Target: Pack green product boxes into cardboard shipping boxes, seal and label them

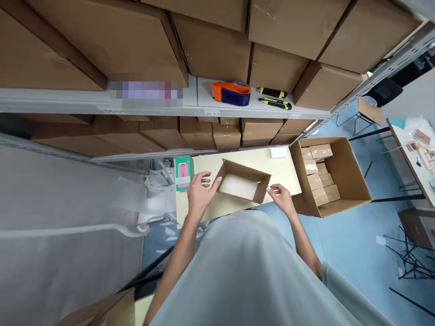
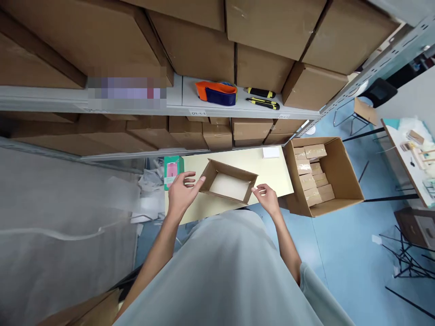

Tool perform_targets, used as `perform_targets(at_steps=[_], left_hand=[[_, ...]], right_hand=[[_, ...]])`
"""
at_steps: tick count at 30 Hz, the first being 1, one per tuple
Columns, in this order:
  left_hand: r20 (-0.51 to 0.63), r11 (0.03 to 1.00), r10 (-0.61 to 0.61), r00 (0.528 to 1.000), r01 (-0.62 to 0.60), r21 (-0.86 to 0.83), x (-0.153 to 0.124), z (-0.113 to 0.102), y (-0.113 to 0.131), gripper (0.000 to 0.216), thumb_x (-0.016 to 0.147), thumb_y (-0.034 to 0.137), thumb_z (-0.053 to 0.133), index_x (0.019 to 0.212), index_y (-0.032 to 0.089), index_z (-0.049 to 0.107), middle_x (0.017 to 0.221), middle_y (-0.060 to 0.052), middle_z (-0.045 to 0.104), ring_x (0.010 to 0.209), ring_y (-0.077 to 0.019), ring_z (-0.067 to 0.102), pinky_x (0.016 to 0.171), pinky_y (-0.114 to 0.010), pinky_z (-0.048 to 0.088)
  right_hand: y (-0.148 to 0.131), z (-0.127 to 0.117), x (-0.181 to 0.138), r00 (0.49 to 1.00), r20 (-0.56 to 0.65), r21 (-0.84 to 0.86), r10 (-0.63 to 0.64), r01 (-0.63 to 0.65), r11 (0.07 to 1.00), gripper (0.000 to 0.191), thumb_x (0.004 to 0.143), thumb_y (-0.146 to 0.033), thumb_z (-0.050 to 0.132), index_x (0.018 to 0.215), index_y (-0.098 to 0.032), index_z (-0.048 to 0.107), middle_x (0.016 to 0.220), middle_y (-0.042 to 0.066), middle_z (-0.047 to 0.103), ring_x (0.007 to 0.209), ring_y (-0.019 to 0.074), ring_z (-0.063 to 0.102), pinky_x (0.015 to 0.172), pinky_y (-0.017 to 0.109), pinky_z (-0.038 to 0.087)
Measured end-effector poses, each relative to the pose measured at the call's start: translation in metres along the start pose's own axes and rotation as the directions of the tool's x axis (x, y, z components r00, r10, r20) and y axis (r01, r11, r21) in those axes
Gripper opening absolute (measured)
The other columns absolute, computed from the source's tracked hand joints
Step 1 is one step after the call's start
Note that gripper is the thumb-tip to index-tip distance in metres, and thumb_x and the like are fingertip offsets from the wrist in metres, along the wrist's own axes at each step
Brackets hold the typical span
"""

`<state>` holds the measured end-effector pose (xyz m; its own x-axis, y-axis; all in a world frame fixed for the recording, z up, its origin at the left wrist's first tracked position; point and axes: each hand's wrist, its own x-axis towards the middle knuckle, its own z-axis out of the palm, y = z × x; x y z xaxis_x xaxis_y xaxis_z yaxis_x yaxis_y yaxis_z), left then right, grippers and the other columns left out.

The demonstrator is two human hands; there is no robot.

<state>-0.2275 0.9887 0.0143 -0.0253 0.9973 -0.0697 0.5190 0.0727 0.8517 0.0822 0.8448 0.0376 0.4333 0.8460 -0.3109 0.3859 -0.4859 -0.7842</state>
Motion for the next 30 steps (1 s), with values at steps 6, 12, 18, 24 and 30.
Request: perform_targets(at_steps=[6, 12, 18, 24, 30], left_hand=[[0.177, 0.961, 0.126, 0.976, -0.164, 0.221, 0.019, -0.003, 0.01, 0.018, 0.093, 0.035, 0.068, 0.105, 0.024, 0.075, 0.103, -0.006, 0.08, 0.075, -0.0236, 0.071, 0.077, -0.037, 0.052], [0.167, 0.946, 0.193, 0.967, -0.228, 0.229, 0.012, -0.012, 0.006, 0.017, 0.099, 0.035, 0.06, 0.102, 0.023, 0.072, 0.106, -0.007, 0.077, 0.071, -0.0216, 0.066, 0.074, -0.036, 0.048], [0.106, 0.958, 0.143, 0.984, -0.164, 0.237, 0.0, -0.013, 0.007, 0.02, 0.102, 0.039, 0.059, 0.104, 0.022, 0.07, 0.107, -0.008, 0.077, 0.072, -0.0215, 0.067, 0.075, -0.036, 0.048], [-0.05, 0.966, 0.001, 0.999, 0.012, 0.259, -0.021, 0.002, 0.012, 0.025, 0.1, 0.042, 0.061, 0.104, 0.021, 0.073, 0.11, -0.011, 0.08, 0.076, -0.0243, 0.071, 0.079, -0.039, 0.053], [-0.156, 0.98, -0.196, 0.968, 0.196, -0.013, -0.038, 0.023, 0.013, 0.036, 0.096, 0.055, 0.065, 0.104, 0.021, 0.074, 0.103, -0.009, 0.082, 0.082, -0.0235, 0.076, 0.082, -0.038, 0.063]], right_hand=[[-0.026, 0.022, -0.024, 0.998, -0.062, -0.222, 0.032, -0.045, 0.974, 0.026, 0.093, -0.054, 0.07, 0.09, -0.028, 0.069, 0.083, 0.003, 0.082, 0.074, 0.0262, 0.078, 0.076, 0.037, 0.059], [-0.038, 0.028, -0.022, 0.989, -0.141, -0.344, -0.046, -0.005, 0.939, 0.013, 0.097, -0.035, 0.058, 0.086, -0.028, 0.061, 0.08, 0.003, 0.078, 0.073, 0.0252, 0.075, 0.072, 0.033, 0.051], [-0.046, 0.016, 0.006, 0.985, -0.056, -0.375, -0.164, 0.132, 0.918, 0.014, 0.101, -0.035, 0.055, 0.094, -0.027, 0.065, 0.08, 0.003, 0.075, 0.072, 0.0244, 0.072, 0.071, 0.033, 0.05], [-0.046, 0.006, 0.048, 0.971, 0.1, -0.398, -0.218, 0.24, 0.886, 0.01, 0.099, -0.031, 0.057, 0.098, -0.027, 0.066, 0.087, 0.003, 0.076, 0.075, 0.0247, 0.073, 0.072, 0.034, 0.051], [-0.041, -0.004, 0.08, 0.924, 0.316, -0.266, -0.215, 0.303, 0.915, 0.014, 0.098, -0.036, 0.067, 0.107, -0.027, 0.064, 0.097, 0.001, 0.076, 0.076, 0.0212, 0.075, 0.074, 0.034, 0.057]])
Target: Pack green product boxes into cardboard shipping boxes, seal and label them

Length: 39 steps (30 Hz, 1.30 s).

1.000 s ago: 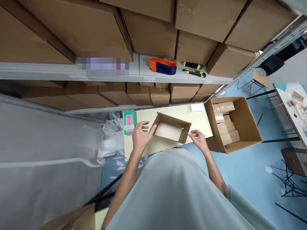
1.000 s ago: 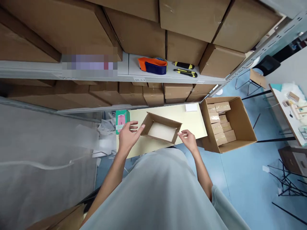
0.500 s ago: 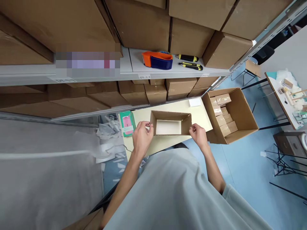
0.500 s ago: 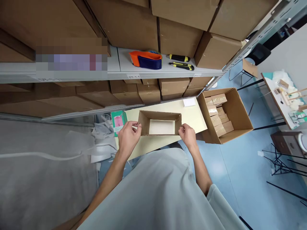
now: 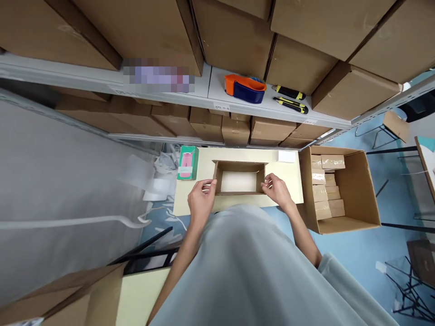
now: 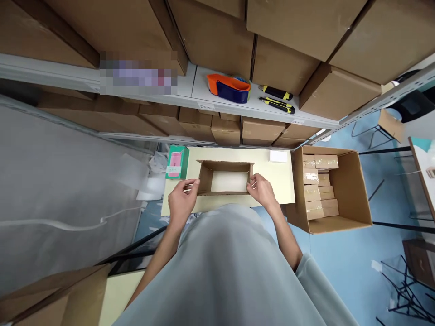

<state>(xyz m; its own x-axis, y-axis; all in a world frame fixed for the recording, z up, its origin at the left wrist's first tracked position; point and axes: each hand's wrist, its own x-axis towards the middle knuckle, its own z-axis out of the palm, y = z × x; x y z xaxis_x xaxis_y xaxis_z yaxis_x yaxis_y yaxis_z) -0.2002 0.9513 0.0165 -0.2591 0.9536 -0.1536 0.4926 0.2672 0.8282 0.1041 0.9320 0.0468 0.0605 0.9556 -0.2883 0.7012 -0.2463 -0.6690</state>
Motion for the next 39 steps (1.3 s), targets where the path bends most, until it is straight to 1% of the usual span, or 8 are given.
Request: perform_targets(at_steps=[6, 10, 15, 21, 24, 28, 34, 39], left_hand=[[-0.013, 0.978, -0.134, 0.991, 0.13, -0.165, -0.006, 0.011, -0.009, 0.035, 0.089, 0.054, 0.068, 0.102, 0.021, 0.073, 0.099, -0.009, 0.083, 0.087, -0.0245, 0.081, 0.086, -0.04, 0.067], [0.154, 1.0, 0.026, 0.988, -0.026, -0.003, -0.009, 0.009, -0.011, 0.045, 0.089, 0.063, 0.071, 0.109, 0.024, 0.078, 0.116, -0.012, 0.084, 0.114, -0.0309, 0.078, 0.109, -0.05, 0.062], [0.363, 0.981, 0.159, 0.918, -0.189, 0.048, -0.001, 0.0, -0.019, 0.07, 0.084, 0.076, 0.078, 0.133, 0.026, 0.075, 0.139, -0.014, 0.079, 0.136, -0.0342, 0.069, 0.121, -0.053, 0.054], [0.291, 0.977, 0.106, 0.951, -0.153, 0.145, 0.018, 0.003, -0.032, 0.074, 0.09, 0.062, 0.076, 0.151, 0.022, 0.065, 0.13, -0.016, 0.077, 0.112, -0.0326, 0.076, 0.108, -0.049, 0.061], [0.182, 0.966, 0.135, 0.974, -0.171, 0.196, 0.027, 0.008, -0.03, 0.097, 0.083, 0.048, 0.084, 0.167, 0.017, 0.048, 0.146, -0.021, 0.065, 0.112, -0.0325, 0.074, 0.108, -0.051, 0.061], [0.281, 0.926, 0.283, 0.917, -0.338, 0.169, 0.04, 0.007, -0.022, 0.107, 0.081, 0.034, 0.086, 0.176, 0.024, 0.036, 0.172, -0.023, 0.041, 0.147, -0.0387, 0.059, 0.122, -0.055, 0.052], [0.4, 0.886, 0.331, 0.855, -0.427, 0.179, 0.05, 0.002, -0.026, 0.055, 0.089, 0.038, 0.078, 0.143, 0.026, 0.072, 0.163, -0.018, 0.056, 0.15, -0.0407, 0.057, 0.129, -0.056, 0.045], [0.34, 0.95, 0.279, 0.898, -0.31, 0.039, 0.046, 0.016, -0.036, 0.044, 0.104, 0.054, 0.061, 0.133, 0.025, 0.076, 0.134, -0.014, 0.072, 0.123, -0.0306, 0.072, 0.109, -0.046, 0.061]], right_hand=[[0.008, 0.006, 0.015, 0.987, 0.121, -0.088, -0.108, 0.119, 0.989, 0.029, 0.101, -0.037, 0.076, 0.126, -0.024, 0.071, 0.128, 0.01, 0.073, 0.097, 0.0232, 0.077, 0.09, 0.038, 0.063], [0.011, 0.003, 0.015, 0.967, 0.199, -0.021, -0.158, 0.165, 0.986, 0.037, 0.106, -0.047, 0.074, 0.135, -0.025, 0.076, 0.14, 0.012, 0.074, 0.122, 0.0281, 0.076, 0.109, 0.043, 0.061], [0.025, -0.012, 0.012, 0.905, 0.336, 0.124, -0.26, 0.231, 0.965, 0.066, 0.088, -0.053, 0.094, 0.146, -0.027, 0.073, 0.158, 0.01, 0.069, 0.144, 0.033, 0.067, 0.125, 0.049, 0.054], [0.033, 0.003, 0.017, 0.986, 0.121, 0.015, -0.111, 0.11, 0.994, 0.03, 0.106, -0.031, 0.071, 0.135, -0.025, 0.074, 0.132, 0.011, 0.077, 0.111, 0.0276, 0.077, 0.104, 0.045, 0.063], [0.033, 0.015, 0.021, 0.999, -0.048, -0.119, -0.023, 0.017, 0.993, 0.056, 0.102, -0.026, 0.073, 0.156, -0.022, 0.061, 0.137, 0.017, 0.068, 0.117, 0.0329, 0.074, 0.1, 0.049, 0.064], [0.032, 0.015, 0.023, 0.995, -0.08, -0.108, -0.055, 0.046, 0.993, 0.09, 0.099, -0.024, 0.074, 0.178, -0.034, 0.031, 0.147, 0.016, 0.058, 0.119, 0.0322, 0.072, 0.096, 0.048, 0.066], [0.028, 0.011, 0.019, 0.994, -0.011, -0.182, -0.107, 0.103, 0.978, 0.043, 0.103, -0.025, 0.072, 0.146, -0.027, 0.069, 0.147, 0.015, 0.06, 0.123, 0.0321, 0.07, 0.101, 0.045, 0.063], [0.032, 0.026, 0.015, 0.997, -0.063, -0.001, -0.035, 0.035, 0.999, 0.027, 0.112, -0.038, 0.059, 0.132, -0.027, 0.074, 0.132, 0.011, 0.07, 0.107, 0.0257, 0.077, 0.102, 0.041, 0.064]])
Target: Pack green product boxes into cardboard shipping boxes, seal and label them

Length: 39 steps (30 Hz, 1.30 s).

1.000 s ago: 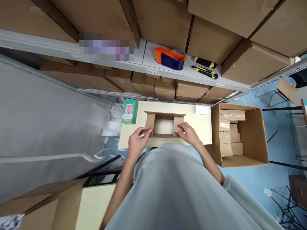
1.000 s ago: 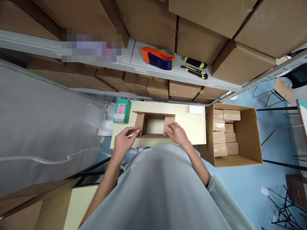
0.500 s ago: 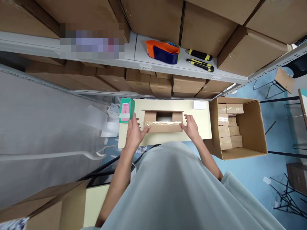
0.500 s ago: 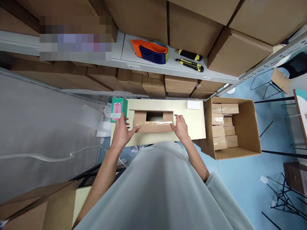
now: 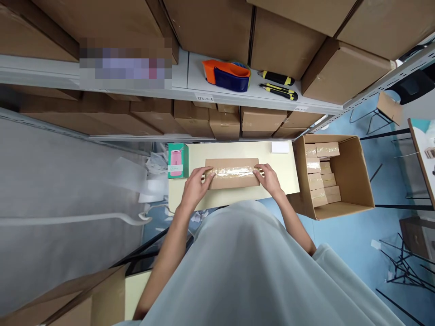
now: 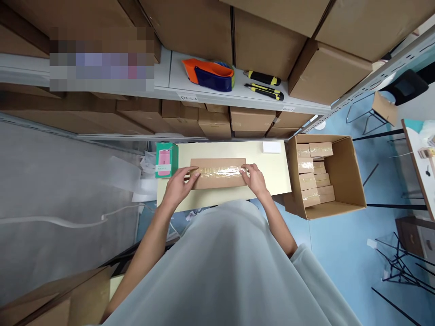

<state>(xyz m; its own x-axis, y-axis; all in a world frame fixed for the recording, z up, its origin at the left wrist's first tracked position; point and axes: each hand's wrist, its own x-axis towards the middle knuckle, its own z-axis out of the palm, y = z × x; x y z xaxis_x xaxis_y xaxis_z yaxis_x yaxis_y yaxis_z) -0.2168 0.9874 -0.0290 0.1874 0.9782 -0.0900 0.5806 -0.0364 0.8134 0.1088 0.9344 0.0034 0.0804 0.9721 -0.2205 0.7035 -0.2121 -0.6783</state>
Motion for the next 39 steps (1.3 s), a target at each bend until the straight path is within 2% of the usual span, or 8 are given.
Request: perform_targets(at_steps=[3, 6, 12, 18, 21, 25, 31, 39], left_hand=[[-0.113, 0.989, -0.097, 0.989, 0.083, -0.121, 0.005, 0.012, -0.008, 0.043, 0.101, 0.056, 0.063, 0.122, 0.022, 0.079, 0.126, -0.013, 0.071, 0.108, -0.0257, 0.073, 0.094, -0.04, 0.066], [-0.132, 0.972, -0.14, 0.981, 0.111, -0.207, 0.013, 0.021, -0.02, 0.041, 0.096, 0.056, 0.069, 0.116, 0.022, 0.079, 0.123, -0.012, 0.071, 0.103, -0.0238, 0.072, 0.093, -0.039, 0.066], [-0.112, 0.899, -0.271, 0.956, 0.21, -0.384, 0.02, 0.032, -0.039, 0.077, 0.087, 0.053, 0.084, 0.152, 0.019, 0.061, 0.13, -0.016, 0.074, 0.107, -0.0243, 0.074, 0.091, -0.038, 0.066], [-0.039, 0.875, -0.239, 0.97, 0.198, -0.441, 0.014, 0.037, -0.038, 0.073, 0.092, 0.071, 0.074, 0.14, 0.016, 0.07, 0.14, -0.018, 0.076, 0.118, -0.0309, 0.076, 0.099, -0.044, 0.066], [-0.025, 0.855, -0.251, 0.968, 0.21, -0.474, 0.013, 0.039, -0.037, 0.075, 0.09, 0.073, 0.076, 0.138, 0.016, 0.072, 0.142, -0.019, 0.076, 0.122, -0.0327, 0.076, 0.103, -0.046, 0.066], [-0.026, 0.847, -0.258, 0.966, 0.213, -0.487, 0.013, 0.05, -0.032, 0.071, 0.094, 0.07, 0.074, 0.141, 0.017, 0.07, 0.144, -0.019, 0.075, 0.124, -0.0333, 0.077, 0.106, -0.048, 0.065], [-0.021, 0.836, -0.254, 0.967, 0.209, -0.508, 0.011, 0.074, -0.02, 0.069, 0.096, 0.065, 0.075, 0.146, 0.018, 0.067, 0.151, -0.02, 0.071, 0.123, -0.0321, 0.078, 0.104, -0.046, 0.066], [-0.033, 0.796, -0.321, 0.947, 0.25, -0.552, 0.032, 0.078, -0.029, 0.066, 0.091, 0.06, 0.081, 0.142, 0.018, 0.069, 0.143, -0.02, 0.075, 0.118, -0.0311, 0.078, 0.104, -0.047, 0.066]], right_hand=[[0.002, 0.01, 0.001, 0.997, -0.064, 0.152, 0.042, -0.032, 0.988, 0.024, 0.11, -0.037, 0.055, 0.125, -0.029, 0.072, 0.13, 0.008, 0.074, 0.108, 0.0254, 0.079, 0.105, 0.041, 0.063], [0.001, 0.014, 0.003, 0.995, -0.06, 0.217, 0.082, -0.068, 0.974, 0.022, 0.108, -0.039, 0.055, 0.121, -0.03, 0.07, 0.13, 0.005, 0.078, 0.112, 0.0291, 0.08, 0.105, 0.045, 0.063], [0.002, 0.013, 0.005, 0.993, -0.035, 0.257, 0.117, -0.104, 0.961, 0.023, 0.106, -0.046, 0.056, 0.121, -0.033, 0.067, 0.13, 0.003, 0.079, 0.118, 0.0325, 0.081, 0.096, 0.042, 0.064], [-0.004, 0.018, -0.006, 0.989, -0.064, 0.209, 0.132, -0.116, 0.971, 0.03, 0.11, -0.046, 0.047, 0.129, -0.033, 0.066, 0.125, 0.005, 0.081, 0.12, 0.0315, 0.08, 0.095, 0.04, 0.062], [-0.009, 0.018, -0.012, 0.988, -0.103, 0.145, 0.116, -0.101, 0.984, 0.033, 0.111, -0.047, 0.045, 0.131, -0.033, 0.067, 0.133, 0.006, 0.08, 0.117, 0.0316, 0.08, 0.096, 0.041, 0.061], [-0.001, 0.015, -0.014, 0.986, -0.121, 0.12, 0.117, -0.103, 0.987, 0.037, 0.111, -0.049, 0.042, 0.133, -0.031, 0.066, 0.132, 0.007, 0.08, 0.113, 0.0323, 0.08, 0.096, 0.043, 0.06], [0.028, 0.005, -0.013, 0.976, -0.144, 0.258, 0.163, -0.122, 0.958, 0.038, 0.108, -0.057, 0.048, 0.129, -0.03, 0.065, 0.135, 0.009, 0.079, 0.121, 0.0311, 0.079, 0.094, 0.039, 0.061], [0.03, 0.003, 0.01, 0.983, -0.135, 0.2, 0.124, -0.095, 0.975, 0.036, 0.108, -0.054, 0.047, 0.129, -0.031, 0.064, 0.132, 0.008, 0.079, 0.121, 0.0343, 0.079, 0.098, 0.045, 0.062]])
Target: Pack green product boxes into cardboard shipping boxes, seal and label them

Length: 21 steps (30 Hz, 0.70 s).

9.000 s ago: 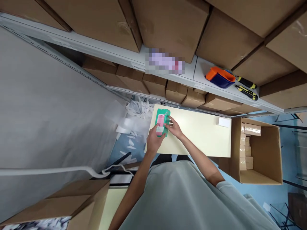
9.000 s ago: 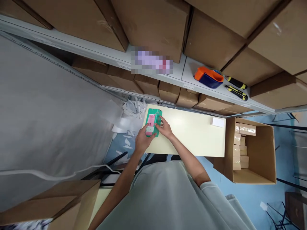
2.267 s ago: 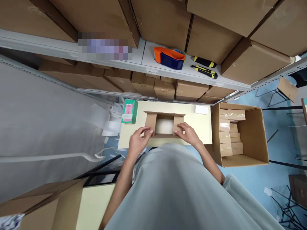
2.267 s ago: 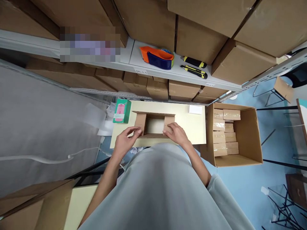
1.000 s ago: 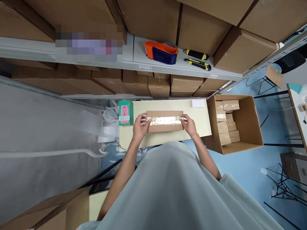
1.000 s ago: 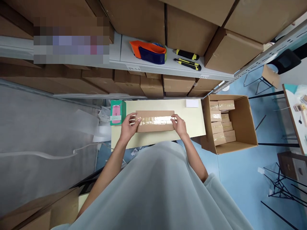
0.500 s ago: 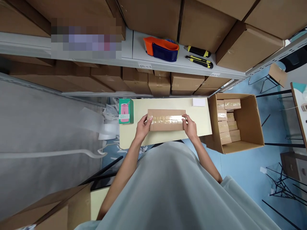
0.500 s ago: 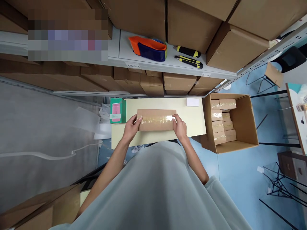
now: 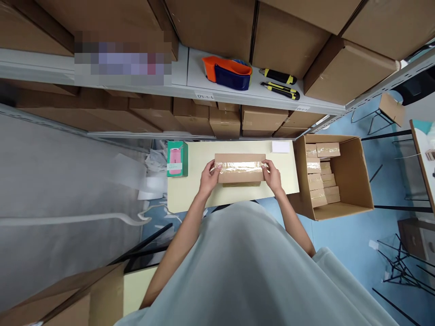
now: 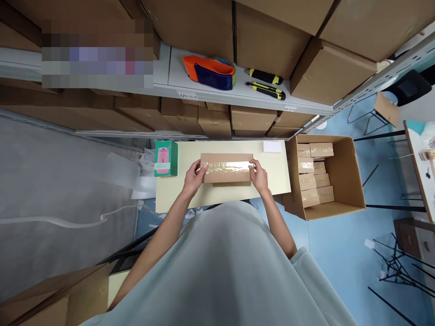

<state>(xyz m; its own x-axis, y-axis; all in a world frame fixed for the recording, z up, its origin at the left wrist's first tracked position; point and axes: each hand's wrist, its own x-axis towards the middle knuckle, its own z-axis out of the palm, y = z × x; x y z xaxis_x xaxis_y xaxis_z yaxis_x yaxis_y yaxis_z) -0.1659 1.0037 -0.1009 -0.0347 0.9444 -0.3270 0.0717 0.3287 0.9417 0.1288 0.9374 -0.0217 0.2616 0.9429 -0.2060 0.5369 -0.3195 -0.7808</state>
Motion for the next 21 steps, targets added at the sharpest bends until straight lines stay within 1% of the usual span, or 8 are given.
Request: perform_targets(at_steps=[2, 4, 7, 9, 11, 16, 18, 21], left_hand=[[-0.02, 1.0, -0.019, 1.0, 0.019, 0.006, 0.01, 0.001, 0.003, 0.065, 0.091, 0.059, 0.081, 0.141, 0.018, 0.069, 0.139, -0.019, 0.076, 0.117, -0.0307, 0.078, 0.104, -0.046, 0.066], [-0.029, 1.0, -0.013, 0.999, 0.013, 0.016, 0.017, 0.003, 0.007, 0.064, 0.092, 0.059, 0.08, 0.14, 0.018, 0.07, 0.137, -0.018, 0.077, 0.117, -0.0301, 0.078, 0.104, -0.045, 0.066], [-0.022, 0.999, 0.007, 1.0, -0.006, 0.045, 0.018, 0.003, 0.013, 0.064, 0.093, 0.062, 0.079, 0.138, 0.018, 0.071, 0.136, -0.017, 0.077, 0.117, -0.0295, 0.077, 0.102, -0.043, 0.066], [-0.016, 0.997, 0.004, 1.0, -0.002, 0.073, 0.01, -0.001, 0.015, 0.065, 0.093, 0.064, 0.078, 0.139, 0.018, 0.071, 0.136, -0.017, 0.077, 0.117, -0.0299, 0.077, 0.099, -0.043, 0.067], [-0.012, 0.995, -0.003, 1.0, 0.004, 0.102, -0.003, -0.007, 0.013, 0.066, 0.093, 0.065, 0.078, 0.139, 0.019, 0.071, 0.136, -0.018, 0.077, 0.119, -0.0311, 0.077, 0.099, -0.044, 0.067], [-0.01, 0.989, -0.024, 1.0, 0.026, 0.146, -0.044, -0.028, -0.001, 0.068, 0.093, 0.069, 0.076, 0.14, 0.02, 0.071, 0.138, -0.017, 0.076, 0.122, -0.0325, 0.076, 0.097, -0.044, 0.068], [-0.019, 0.987, -0.017, 1.0, 0.02, 0.159, -0.054, -0.034, -0.005, 0.069, 0.094, 0.071, 0.073, 0.141, 0.021, 0.07, 0.143, -0.017, 0.075, 0.123, -0.032, 0.076, 0.097, -0.043, 0.068], [-0.031, 0.984, -0.002, 1.0, 0.008, 0.177, -0.054, -0.036, -0.007, 0.072, 0.097, 0.074, 0.067, 0.145, 0.02, 0.068, 0.147, -0.018, 0.074, 0.119, -0.0301, 0.077, 0.099, -0.042, 0.067]], right_hand=[[-0.004, 0.0, 0.012, 1.0, 0.013, -0.011, -0.021, 0.021, 1.0, 0.034, 0.108, -0.052, 0.047, 0.128, -0.031, 0.064, 0.135, 0.007, 0.079, 0.122, 0.0343, 0.079, 0.1, 0.046, 0.062], [-0.007, -0.002, 0.023, 0.999, 0.026, -0.023, -0.042, 0.042, 0.999, 0.034, 0.108, -0.052, 0.047, 0.128, -0.031, 0.064, 0.138, 0.007, 0.078, 0.122, 0.0344, 0.08, 0.101, 0.046, 0.062], [-0.011, -0.006, 0.027, 0.999, 0.034, -0.033, -0.043, 0.044, 0.998, 0.034, 0.107, -0.051, 0.047, 0.127, -0.03, 0.064, 0.137, 0.007, 0.078, 0.118, 0.0342, 0.081, 0.101, 0.046, 0.062], [-0.011, -0.008, 0.019, 0.999, 0.034, -0.025, -0.021, 0.022, 0.999, 0.033, 0.107, -0.051, 0.047, 0.127, -0.03, 0.064, 0.134, 0.008, 0.079, 0.116, 0.0339, 0.082, 0.098, 0.044, 0.062], [-0.01, -0.008, 0.004, 0.999, 0.038, -0.007, 0.003, -0.002, 1.0, 0.033, 0.107, -0.052, 0.047, 0.127, -0.03, 0.064, 0.131, 0.008, 0.08, 0.116, 0.0336, 0.082, 0.095, 0.042, 0.063], [-0.008, 0.0, -0.036, 0.996, 0.068, 0.042, 0.048, -0.051, 0.998, 0.035, 0.109, -0.056, 0.048, 0.127, -0.031, 0.065, 0.126, 0.007, 0.08, 0.117, 0.0315, 0.083, 0.092, 0.038, 0.064], [-0.009, 0.004, -0.04, 0.996, 0.076, 0.041, 0.05, -0.053, 0.998, 0.035, 0.109, -0.055, 0.047, 0.128, -0.032, 0.065, 0.128, 0.007, 0.08, 0.12, 0.0315, 0.082, 0.093, 0.038, 0.063], [-0.014, 0.01, -0.034, 0.995, 0.09, 0.013, 0.034, -0.035, 0.999, 0.035, 0.11, -0.053, 0.046, 0.13, -0.032, 0.065, 0.126, 0.007, 0.08, 0.123, 0.0317, 0.08, 0.096, 0.04, 0.062]])
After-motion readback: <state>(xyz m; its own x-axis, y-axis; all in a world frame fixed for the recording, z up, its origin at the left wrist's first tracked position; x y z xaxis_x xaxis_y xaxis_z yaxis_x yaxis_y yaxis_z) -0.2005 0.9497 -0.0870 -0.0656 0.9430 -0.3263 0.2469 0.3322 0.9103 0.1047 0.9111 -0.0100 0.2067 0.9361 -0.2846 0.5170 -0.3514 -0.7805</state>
